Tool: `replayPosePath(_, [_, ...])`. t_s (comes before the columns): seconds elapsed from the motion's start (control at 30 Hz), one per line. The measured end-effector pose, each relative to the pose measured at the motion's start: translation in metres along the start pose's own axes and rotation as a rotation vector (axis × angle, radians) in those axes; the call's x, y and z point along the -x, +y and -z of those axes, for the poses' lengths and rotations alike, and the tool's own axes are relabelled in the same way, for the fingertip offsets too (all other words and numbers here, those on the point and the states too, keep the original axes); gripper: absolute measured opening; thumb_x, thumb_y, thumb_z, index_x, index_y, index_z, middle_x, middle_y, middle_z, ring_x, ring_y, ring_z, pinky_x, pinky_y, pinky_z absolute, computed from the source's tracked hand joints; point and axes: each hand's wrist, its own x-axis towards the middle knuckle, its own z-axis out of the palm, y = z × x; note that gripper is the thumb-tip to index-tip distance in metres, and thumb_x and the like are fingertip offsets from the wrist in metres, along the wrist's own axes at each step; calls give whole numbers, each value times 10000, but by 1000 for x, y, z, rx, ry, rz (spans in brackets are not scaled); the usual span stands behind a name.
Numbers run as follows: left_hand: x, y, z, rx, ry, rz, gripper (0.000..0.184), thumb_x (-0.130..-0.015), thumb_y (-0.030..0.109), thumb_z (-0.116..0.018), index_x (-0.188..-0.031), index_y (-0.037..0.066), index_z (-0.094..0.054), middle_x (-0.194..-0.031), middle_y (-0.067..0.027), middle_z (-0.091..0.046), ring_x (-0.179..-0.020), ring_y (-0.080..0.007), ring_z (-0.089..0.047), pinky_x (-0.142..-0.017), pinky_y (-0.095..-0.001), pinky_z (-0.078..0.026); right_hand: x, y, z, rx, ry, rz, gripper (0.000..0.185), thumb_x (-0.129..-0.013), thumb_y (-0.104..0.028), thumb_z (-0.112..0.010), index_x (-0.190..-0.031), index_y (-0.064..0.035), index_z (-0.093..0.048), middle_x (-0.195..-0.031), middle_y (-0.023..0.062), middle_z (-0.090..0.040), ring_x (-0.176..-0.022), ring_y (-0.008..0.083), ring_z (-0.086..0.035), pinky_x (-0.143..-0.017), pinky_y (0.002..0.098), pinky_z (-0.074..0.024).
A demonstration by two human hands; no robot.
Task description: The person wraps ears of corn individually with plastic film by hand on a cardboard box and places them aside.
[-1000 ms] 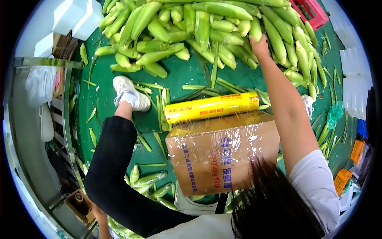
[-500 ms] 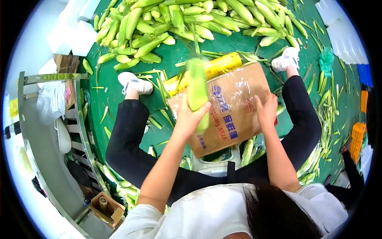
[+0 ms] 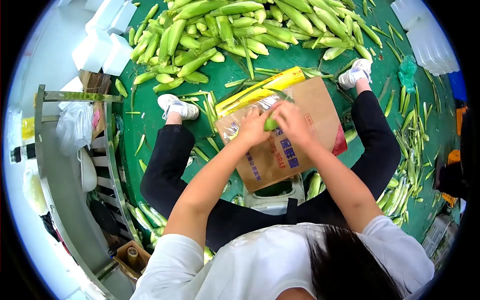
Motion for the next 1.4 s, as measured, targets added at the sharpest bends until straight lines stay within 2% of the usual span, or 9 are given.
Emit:
replayPosePath(0.1, [-27,-59,6,696,-102,45,501,-813,47,-652,-1312,40,-605,-1392,-195,-522,-1253,-363,-525,-1070,-425,-423,0,-8,-17,133,50,210,476,-815,-292,-771,-1228,-140,-588,-1338,88,-545,-1225,322,-521,-1082,493,-369])
replayPosePath(0.3, [-118,-38,25,-259,215,-481,671,-825,72,-647,-1463,160,-458,-1517,-131,-421,-1463,-331,-312,-1156,-473,-305,-5,-11,-11,306,-135,268,678,-714,-300,-824,-1340,-223,-575,-1296,52,-563,-1226,278,-517,-1078,452,-362])
replayPosePath(0.6, [-165,-30,60,-688,-329,-748,159,-918,260,-539,-1000,136,-595,-821,-149,-693,-753,-363,-690,-648,-490,-538,4,-8,-25,229,-13,190,640,-710,-218,-809,-1314,-238,-597,-1282,26,-570,-1226,259,-519,-1049,449,-362])
replayPosePath(0.8, [-124,-154,186,-694,130,56,301,-898,126,-566,-1185,185,-637,-946,-163,-713,-886,-339,-704,-745,-466,-559,1,-14,-19,249,-30,155,643,-701,-237,-831,-1303,-226,-606,-1251,40,-582,-1188,269,-533,-1028,443,-372])
replayPosePath(0.9, [-35,-226,219,-1123,183,669,964,-856,135,-679,-1614,299,-106,-1523,-183,-377,-1382,-353,-416,-1028,-647,-379,-1,-21,-14,256,-90,122,636,-734,-272,-823,-1328,-228,-598,-1250,54,-589,-1176,286,-535,-1012,442,-390])
replayPosePath(1.03, [31,-129,144,-561,460,-218,610,-748,20,-670,-1341,69,-537,-1337,-214,-563,-1258,-377,-517,-1037,-475,-427,-13,-25,-8,327,-121,147,625,-806,-347,-768,-1388,-248,-562,-1278,64,-580,-1178,292,-532,-1006,433,-393])
replayPosePath(1.07, [43,-51,129,-236,90,127,593,-746,43,-693,-1323,71,-557,-1324,-226,-562,-1239,-374,-525,-1042,-485,-418,-13,-24,-7,345,-124,158,622,-817,-359,-758,-1396,-251,-556,-1283,66,-577,-1177,292,-531,-1005,432,-393])
replayPosePath(1.13, [68,-40,45,-369,259,-314,778,-742,268,-826,-1404,60,-474,-1402,-238,-469,-1280,-396,-479,-1062,-474,-403,-15,-22,-9,354,-156,180,605,-838,-379,-736,-1398,-249,-548,-1267,76,-576,-1181,294,-531,-999,438,-395])
replayPosePath(1.4, [101,-50,-42,-315,608,75,575,-699,355,-850,-1153,123,-586,-1196,-101,-535,-1115,-319,-509,-983,-477,-369,-14,-18,-2,352,-218,120,565,-863,-404,-709,-1384,-250,-551,-1218,83,-592,-1170,300,-544,-979,461,-403])
